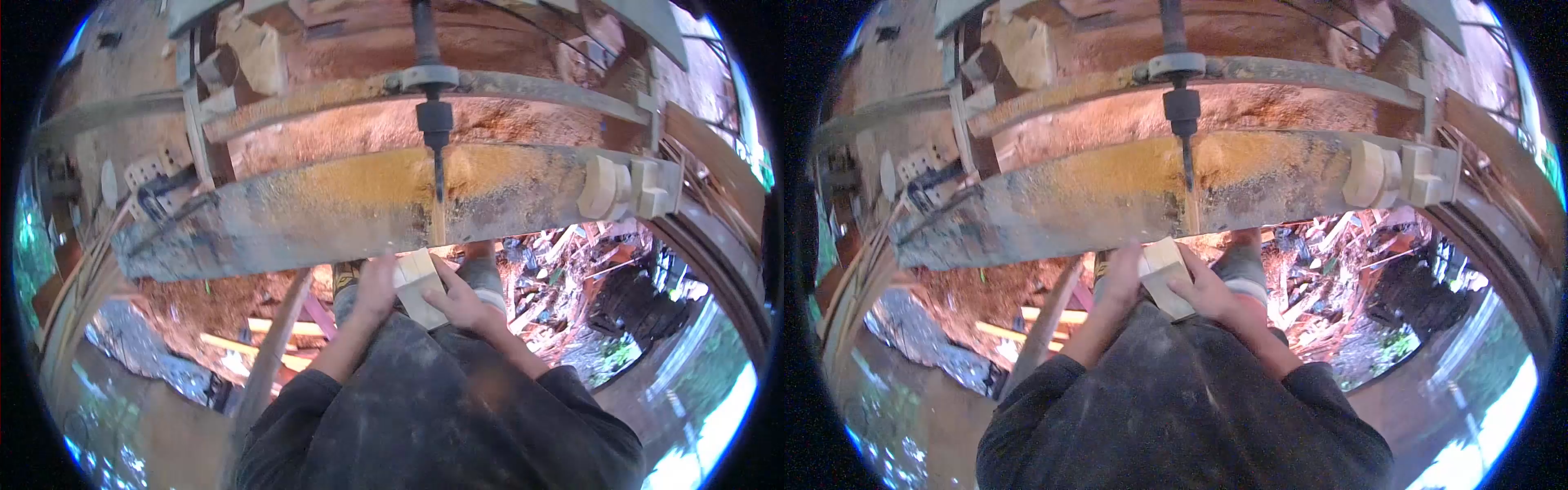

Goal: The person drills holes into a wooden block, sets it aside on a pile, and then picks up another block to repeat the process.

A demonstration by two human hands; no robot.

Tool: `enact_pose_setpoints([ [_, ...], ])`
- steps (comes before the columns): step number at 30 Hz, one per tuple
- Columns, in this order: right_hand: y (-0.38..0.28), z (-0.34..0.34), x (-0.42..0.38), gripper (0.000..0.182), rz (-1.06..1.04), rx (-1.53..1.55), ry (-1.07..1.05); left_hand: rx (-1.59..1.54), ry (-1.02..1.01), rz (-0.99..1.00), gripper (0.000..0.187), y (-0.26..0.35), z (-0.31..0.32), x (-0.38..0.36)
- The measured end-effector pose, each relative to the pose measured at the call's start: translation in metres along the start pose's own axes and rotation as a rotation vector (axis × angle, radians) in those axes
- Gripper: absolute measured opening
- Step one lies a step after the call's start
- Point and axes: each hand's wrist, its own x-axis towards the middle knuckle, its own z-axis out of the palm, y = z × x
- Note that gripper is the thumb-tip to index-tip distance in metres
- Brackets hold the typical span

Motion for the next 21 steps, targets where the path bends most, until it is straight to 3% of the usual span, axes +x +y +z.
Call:
enact_pose_setpoints([
  [1,0.013,-0.004,-0.001,0.077,0.029,0.005,-0.030,-0.009,0.023,-0.033,0.029,0.010,-0.009,0.002],
  [3,0.035,-0.012,-0.003,0.078,0.052,-0.219,0.017,-0.662,0.355,-0.074,0.034,0.073,-0.029,0.003],
  [4,0.029,-0.015,-0.003,0.079,0.088,-0.295,0.021,-0.651,0.371,-0.095,0.034,0.090,-0.022,-0.012],
  [6,0.035,-0.018,-0.003,0.077,0.071,-0.286,0.015,0.539,-0.052,0.378,0.038,0.111,0.004,-0.035],
  [7,0.034,-0.021,-0.003,0.075,0.045,-0.299,0.009,0.539,-0.057,0.372,0.038,0.108,0.015,-0.039],
  [9,0.017,-0.029,-0.007,0.070,0.091,-0.123,-0.005,0.731,-0.059,0.936,0.037,0.104,0.029,-0.041],
  [10,0.019,-0.031,-0.011,0.069,0.141,0.028,0.040,0.732,-0.065,0.939,0.037,0.086,0.019,-0.043],
  [12,0.019,-0.037,-0.013,0.067,0.201,0.185,0.093,0.850,-0.208,-0.170,0.030,0.035,-0.011,-0.046],
  [13,0.016,-0.043,-0.010,0.067,0.201,0.268,0.139,0.845,-0.213,-0.173,0.030,0.035,-0.009,-0.044],
  [15,0.017,-0.047,0.000,0.067,0.212,0.362,0.200,0.450,0.060,0.122,0.031,0.046,-0.007,-0.042],
  [21,0.010,-0.057,0.035,0.063,0.446,0.463,0.385,0.212,0.004,0.151,0.031,0.073,0.050,0.007],
])
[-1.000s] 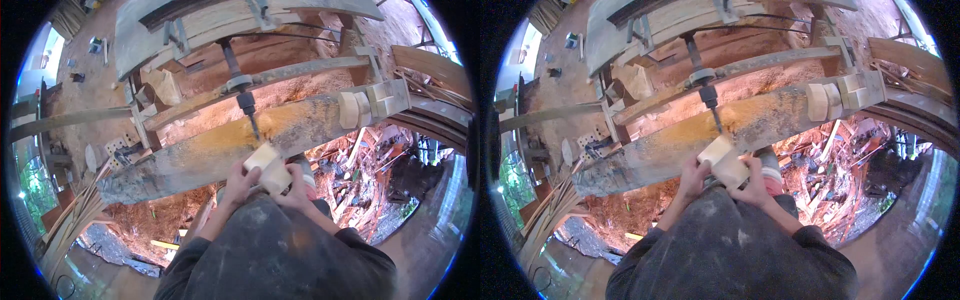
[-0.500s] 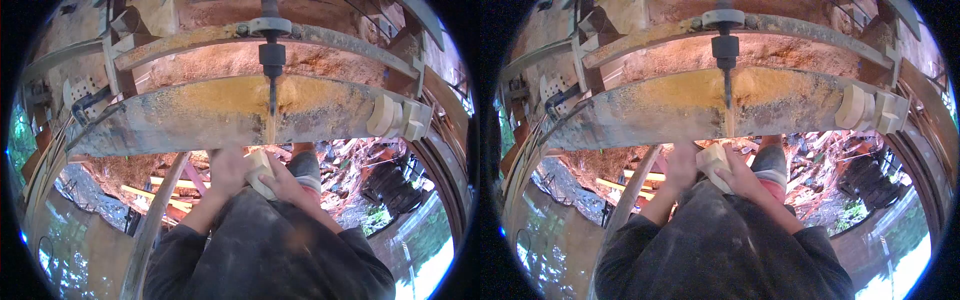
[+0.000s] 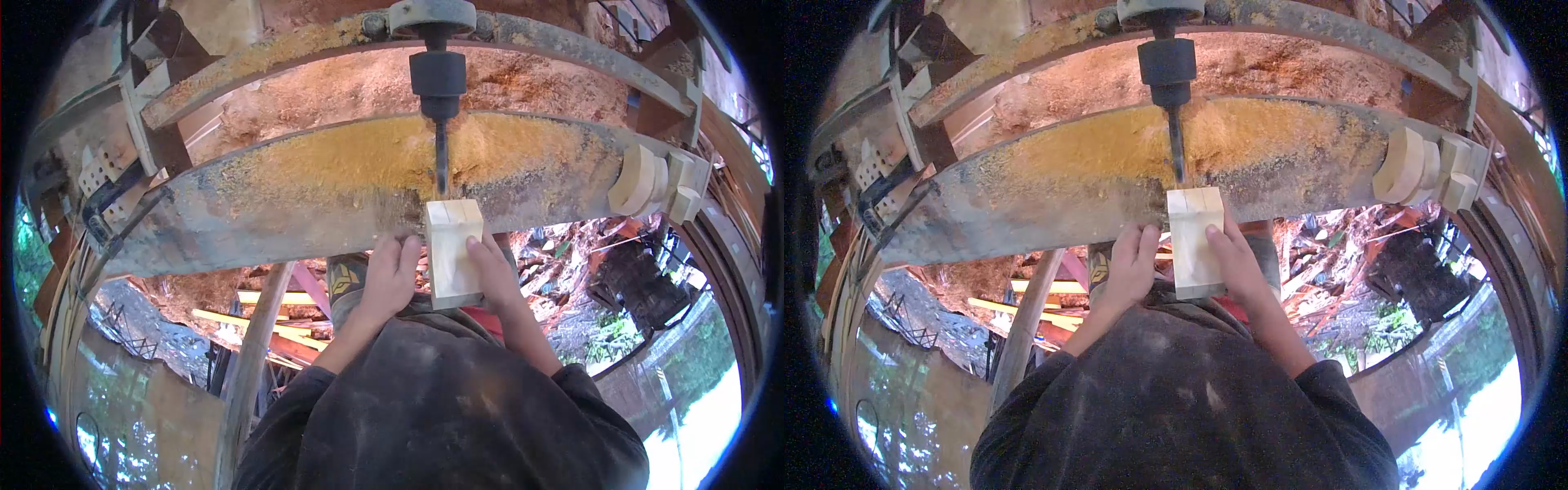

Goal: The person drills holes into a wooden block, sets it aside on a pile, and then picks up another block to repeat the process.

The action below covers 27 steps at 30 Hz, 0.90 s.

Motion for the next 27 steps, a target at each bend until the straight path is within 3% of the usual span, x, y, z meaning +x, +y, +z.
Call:
enact_pose_setpoints([
  [8,0.000,-0.002,0.008,0.058,-0.041,0.095,-0.084,-0.171,-0.076,-0.075,0.036,0.017,0.020,0.018],
  [14,-0.007,-0.002,0.010,0.054,-0.042,0.050,-0.014,-0.141,-0.051,0.023,0.039,0.022,0.024,0.022],
  [16,-0.012,-0.002,0.013,0.053,-0.023,0.011,0.005,-0.151,-0.046,-0.105,0.040,0.031,0.023,0.021],
  [24,-0.016,0.015,0.016,0.045,-0.189,0.054,0.063,-0.205,-0.015,-0.156,0.040,0.029,0.029,0.014],
  [27,-0.015,0.013,0.016,0.046,-0.116,0.062,0.070,-0.219,0.022,-0.168,0.039,0.034,0.027,0.015],
])
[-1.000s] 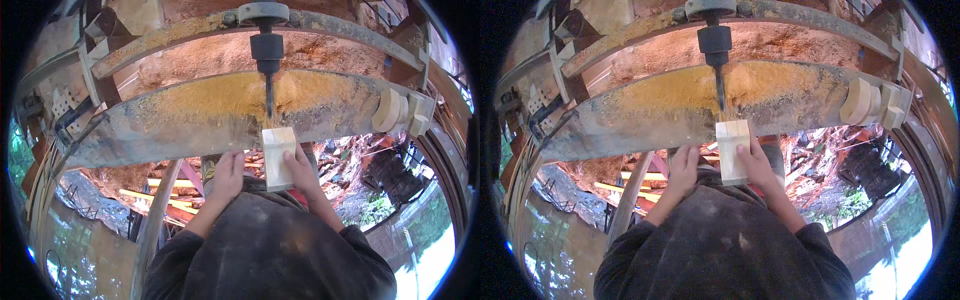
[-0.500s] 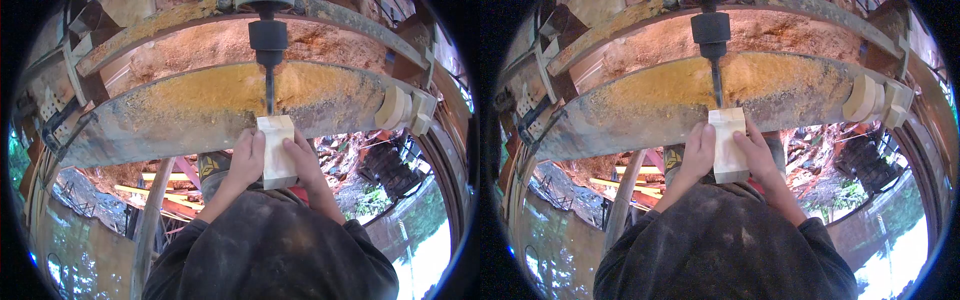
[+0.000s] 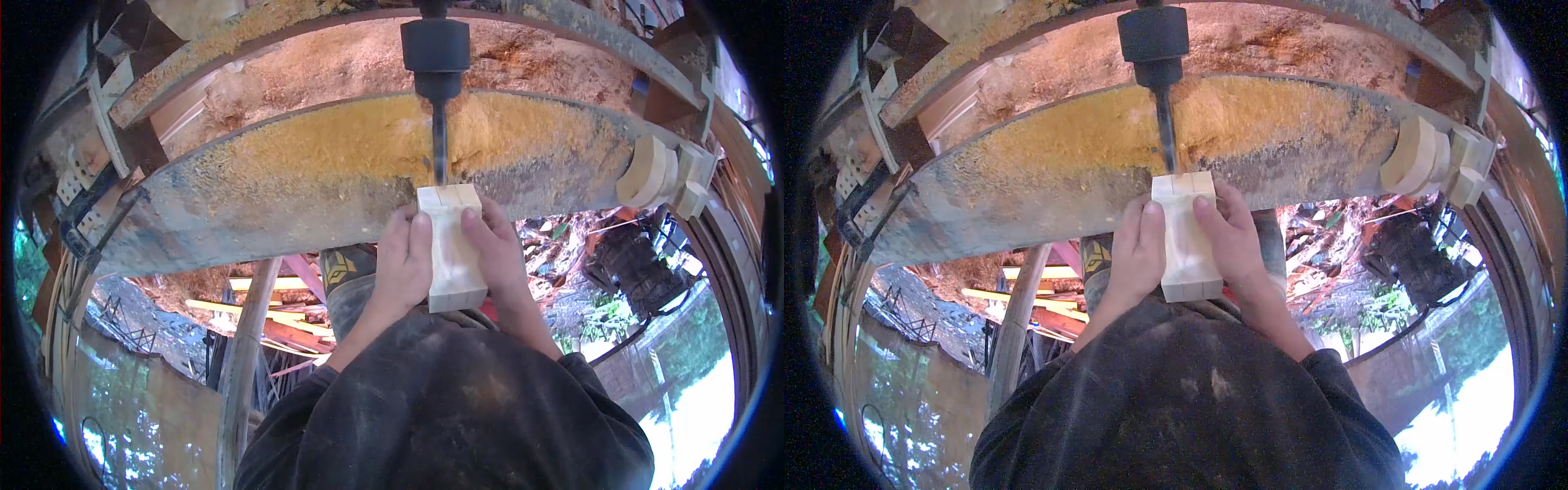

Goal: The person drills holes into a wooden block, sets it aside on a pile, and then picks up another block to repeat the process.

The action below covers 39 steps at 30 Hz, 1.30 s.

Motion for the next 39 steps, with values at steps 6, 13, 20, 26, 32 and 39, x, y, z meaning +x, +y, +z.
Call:
enact_pose_setpoints([
  [6,-0.006,0.004,-0.007,0.042,0.021,0.078,0.015,0.090,0.035,0.053,0.037,-0.003,0.003,0.001],
  [13,-0.014,-0.001,-0.004,0.039,0.107,0.089,-0.066,0.008,0.039,-0.038,0.039,0.001,0.004,0.002],
  [20,-0.009,-0.005,0.001,0.041,0.031,-0.010,-0.049,0.108,0.031,0.005,0.042,0.007,0.003,0.006],
  [26,-0.013,-0.002,0.000,0.045,-0.027,-0.060,-0.041,0.181,0.031,-0.067,0.052,0.020,0.001,0.006],
  [32,0.014,-0.017,0.025,0.046,-0.059,-0.063,-0.081,0.034,0.015,-0.036,0.053,0.013,0.000,0.003],
  [39,0.003,-0.010,0.013,0.041,-0.046,-0.050,-0.073,0.064,0.003,-0.024,0.050,0.008,0.002,0.004],
])
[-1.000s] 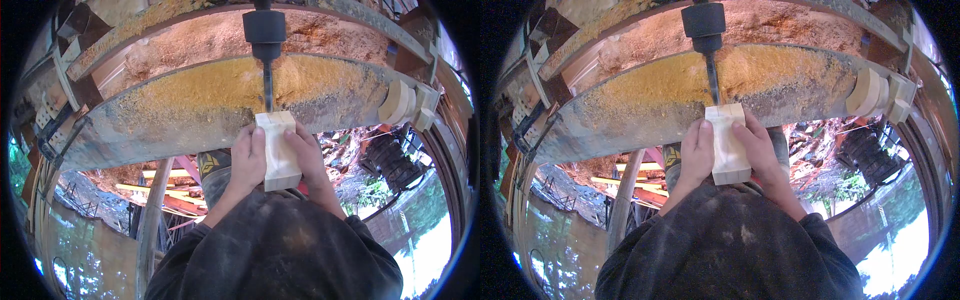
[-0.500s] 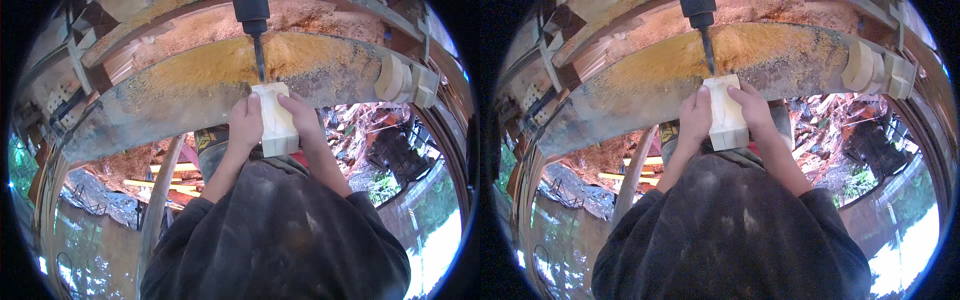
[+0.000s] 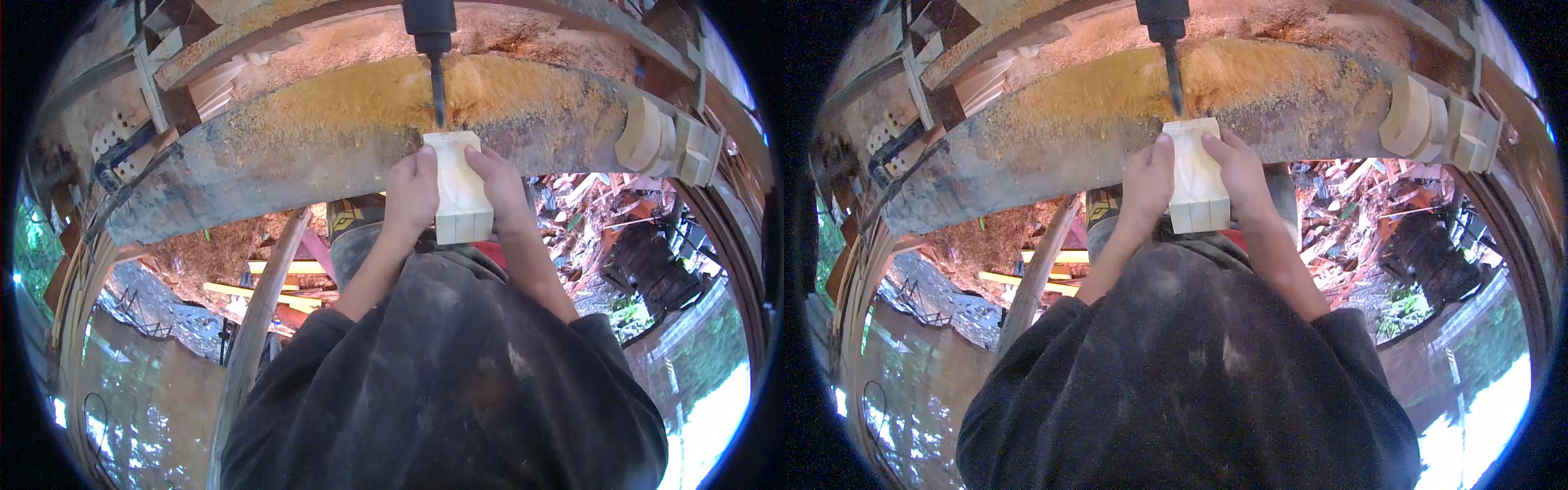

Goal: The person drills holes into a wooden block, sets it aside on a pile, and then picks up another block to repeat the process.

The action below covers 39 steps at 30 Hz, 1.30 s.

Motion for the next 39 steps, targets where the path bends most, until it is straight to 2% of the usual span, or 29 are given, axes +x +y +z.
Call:
enact_pose_setpoints([
  [7,0.002,-0.001,0.001,0.038,0.013,-0.007,0.011,-0.057,0.013,-0.005,0.042,0.010,-0.001,-0.005],
  [19,-0.018,0.009,-0.010,0.038,0.091,-0.046,0.031,-0.016,0.020,-0.007,0.042,0.006,-0.001,-0.001],
  [21,-0.019,0.011,-0.012,0.036,0.097,0.038,0.010,0.018,0.017,-0.016,0.042,0.009,-0.003,-0.002],
  [39,-0.018,0.009,-0.006,0.040,0.059,0.046,-0.027,0.034,-0.006,-0.039,0.044,0.011,-0.004,0.003],
])
